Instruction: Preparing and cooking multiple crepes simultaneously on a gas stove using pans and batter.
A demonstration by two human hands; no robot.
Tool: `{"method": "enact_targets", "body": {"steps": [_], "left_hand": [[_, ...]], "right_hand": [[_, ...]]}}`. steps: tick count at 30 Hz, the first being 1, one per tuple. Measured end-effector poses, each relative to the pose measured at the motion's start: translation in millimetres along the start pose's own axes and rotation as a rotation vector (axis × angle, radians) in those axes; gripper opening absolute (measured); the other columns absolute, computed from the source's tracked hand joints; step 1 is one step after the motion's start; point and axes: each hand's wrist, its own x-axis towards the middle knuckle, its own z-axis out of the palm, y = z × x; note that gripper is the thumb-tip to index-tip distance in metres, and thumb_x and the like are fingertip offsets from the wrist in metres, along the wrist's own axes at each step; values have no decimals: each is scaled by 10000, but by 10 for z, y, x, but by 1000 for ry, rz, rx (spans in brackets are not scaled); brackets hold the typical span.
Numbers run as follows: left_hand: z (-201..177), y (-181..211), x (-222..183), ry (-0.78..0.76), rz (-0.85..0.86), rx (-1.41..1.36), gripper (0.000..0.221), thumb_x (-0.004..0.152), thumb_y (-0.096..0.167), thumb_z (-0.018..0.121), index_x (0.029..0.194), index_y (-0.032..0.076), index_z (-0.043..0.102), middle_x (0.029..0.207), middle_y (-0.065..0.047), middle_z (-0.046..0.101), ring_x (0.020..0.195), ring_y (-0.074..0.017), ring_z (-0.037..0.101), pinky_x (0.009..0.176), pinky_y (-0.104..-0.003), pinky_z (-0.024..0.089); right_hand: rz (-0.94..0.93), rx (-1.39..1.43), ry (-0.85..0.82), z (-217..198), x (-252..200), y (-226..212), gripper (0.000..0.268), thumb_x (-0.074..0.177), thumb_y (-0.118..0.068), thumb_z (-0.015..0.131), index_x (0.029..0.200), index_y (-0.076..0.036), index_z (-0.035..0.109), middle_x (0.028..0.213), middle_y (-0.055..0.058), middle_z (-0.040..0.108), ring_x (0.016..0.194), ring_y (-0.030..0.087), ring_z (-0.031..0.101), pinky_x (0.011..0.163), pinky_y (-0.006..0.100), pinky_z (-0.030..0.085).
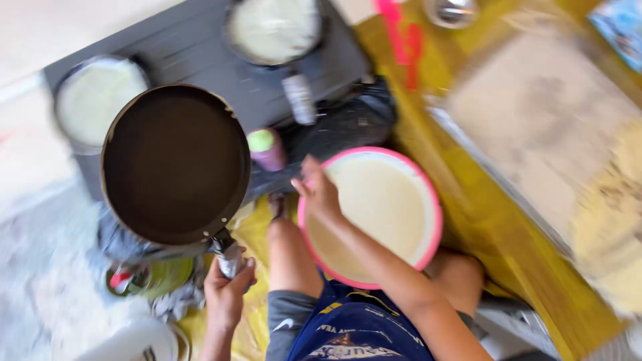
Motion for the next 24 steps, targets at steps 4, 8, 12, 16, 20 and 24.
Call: {"method": "enact_targets", "body": {"steps": [4,8,12,16,20,24], "left_hand": [[-726,58,-189,202,-73,139,217,795,193,878,872,39,746,415,-145,599,356,-214,599,369,-299,428],[-856,-244,-305,168,-178,-64,250,903,210,754,847,-18,667,447,-184,569,345,-255,575,346,-328,446],[-710,-624,-245,10,-338,-15,296,908,226,763,774,-22,671,483,-185,608,370,-272,636,361,-356,513],[-252,-837,-304,-362,-467,181,352,888,336,796,725,48,675,499,-113,627,392,-212,661,389,-305,537],[469,-1053,-514,-624,-570,175,355,904,317,757,791,-2,650,543,-157,612,407,-231,632,370,-312,528],[981,-1163,-742,-811,-574,249,401,884,360,774,819,-17,654,561,-152,619,403,-202,627,363,-286,534]], "right_hand": [[-41,-80,108,770,609,124,1362,481,-243,1039,1567,52,272,1528,372,377,1442,527,381,1270,531,248],[50,-125,220,839,751,76,1019,632,-273,984,1455,-56,424,1420,290,549,1352,496,510,1192,567,353],[71,-183,98,35,428,-293,1011,617,-342,1007,1416,-187,407,1274,198,641,1231,423,627,1094,549,446],[480,-1151,-662,-945,-378,-1916,965,588,-779,770,1311,-236,432,1163,173,727,1136,394,708,982,549,492],[523,-1493,-975,-1555,-1036,-1616,892,557,-880,714,1180,-258,567,1027,111,782,1046,360,757,917,493,530],[572,-1654,-735,-2073,-1239,-1610,835,764,-682,676,1376,-122,579,1086,202,779,1093,384,739,903,495,518]]}}
